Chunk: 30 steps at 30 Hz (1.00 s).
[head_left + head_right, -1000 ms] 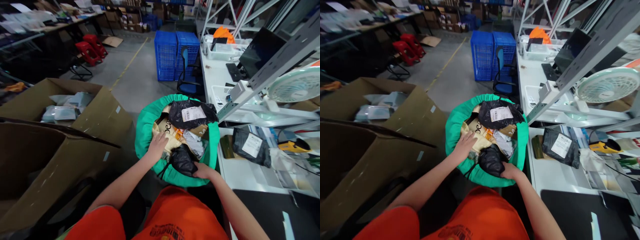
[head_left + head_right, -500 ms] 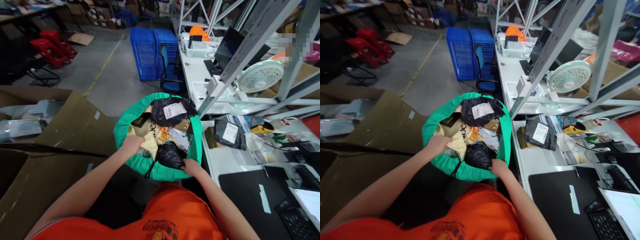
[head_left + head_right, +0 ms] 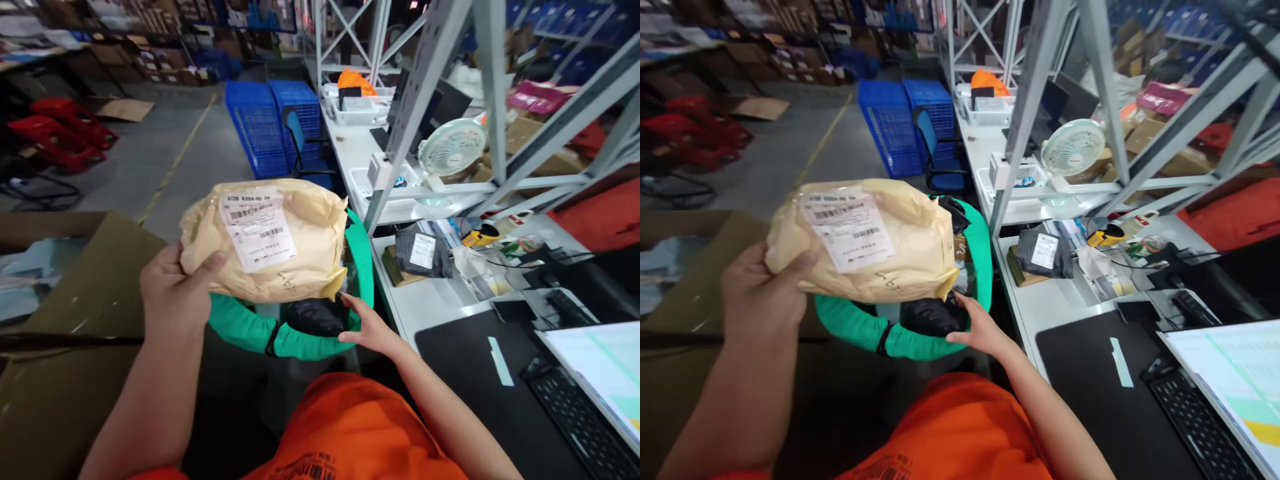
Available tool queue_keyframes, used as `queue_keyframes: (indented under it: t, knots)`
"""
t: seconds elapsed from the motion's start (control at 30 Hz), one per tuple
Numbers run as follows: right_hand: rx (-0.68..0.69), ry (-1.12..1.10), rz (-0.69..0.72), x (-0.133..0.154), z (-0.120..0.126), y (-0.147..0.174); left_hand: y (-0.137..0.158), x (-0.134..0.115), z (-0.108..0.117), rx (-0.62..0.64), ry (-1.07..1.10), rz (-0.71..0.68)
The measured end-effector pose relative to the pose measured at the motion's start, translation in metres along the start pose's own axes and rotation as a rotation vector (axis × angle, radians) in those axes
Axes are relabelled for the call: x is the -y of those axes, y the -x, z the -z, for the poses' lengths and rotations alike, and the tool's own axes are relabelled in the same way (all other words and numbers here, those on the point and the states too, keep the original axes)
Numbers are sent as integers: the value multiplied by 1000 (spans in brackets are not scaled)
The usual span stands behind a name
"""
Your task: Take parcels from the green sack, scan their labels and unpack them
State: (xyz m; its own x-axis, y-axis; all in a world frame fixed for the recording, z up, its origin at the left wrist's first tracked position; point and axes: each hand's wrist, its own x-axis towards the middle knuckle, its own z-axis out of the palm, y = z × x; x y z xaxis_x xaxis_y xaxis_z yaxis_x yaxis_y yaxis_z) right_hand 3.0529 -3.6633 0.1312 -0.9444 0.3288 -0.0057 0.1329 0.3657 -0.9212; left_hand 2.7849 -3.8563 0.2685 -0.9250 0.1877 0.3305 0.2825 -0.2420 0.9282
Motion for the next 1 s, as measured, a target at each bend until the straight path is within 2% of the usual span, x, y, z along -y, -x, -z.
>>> queue_keyframes:
  t: [0.1, 0.23, 0.4, 0.53, 0.63, 0.7, 0.77, 0.87, 0.93, 1.0]
  knots:
    - [-165, -298, 65, -3, 18, 24, 37, -13, -51, 12, 193, 91]
    - [-576, -500, -89, -13, 44, 63, 87, -11, -111, 119, 356, 301]
    - [-930, -751, -147, -29, 62, 127, 145, 8, -177, 259, 496, 671]
    - [-1339, -830, -190, -47, 75, 193, 195, 30, -214, 380, 482, 935]
    - [-1535, -694, -229, -55, 93, 247, 236, 60, -229, 516, 341, 1107]
    - [-1590, -540, -287, -53, 106, 278, 265, 84, -230, 635, 210, 1190]
    - [-1573, -397, -335, -45, 118, 303, 292, 109, -227, 773, 71, 1218]
    - [-1473, -247, -343, -27, 135, 330, 319, 139, -217, 946, -171, 1096]
    - [-1427, -169, -328, -16, 146, 346, 325, 152, -215, 935, -272, 967]
    - [-1394, -140, -328, -9, 155, 362, 321, 160, -218, 867, -251, 849]
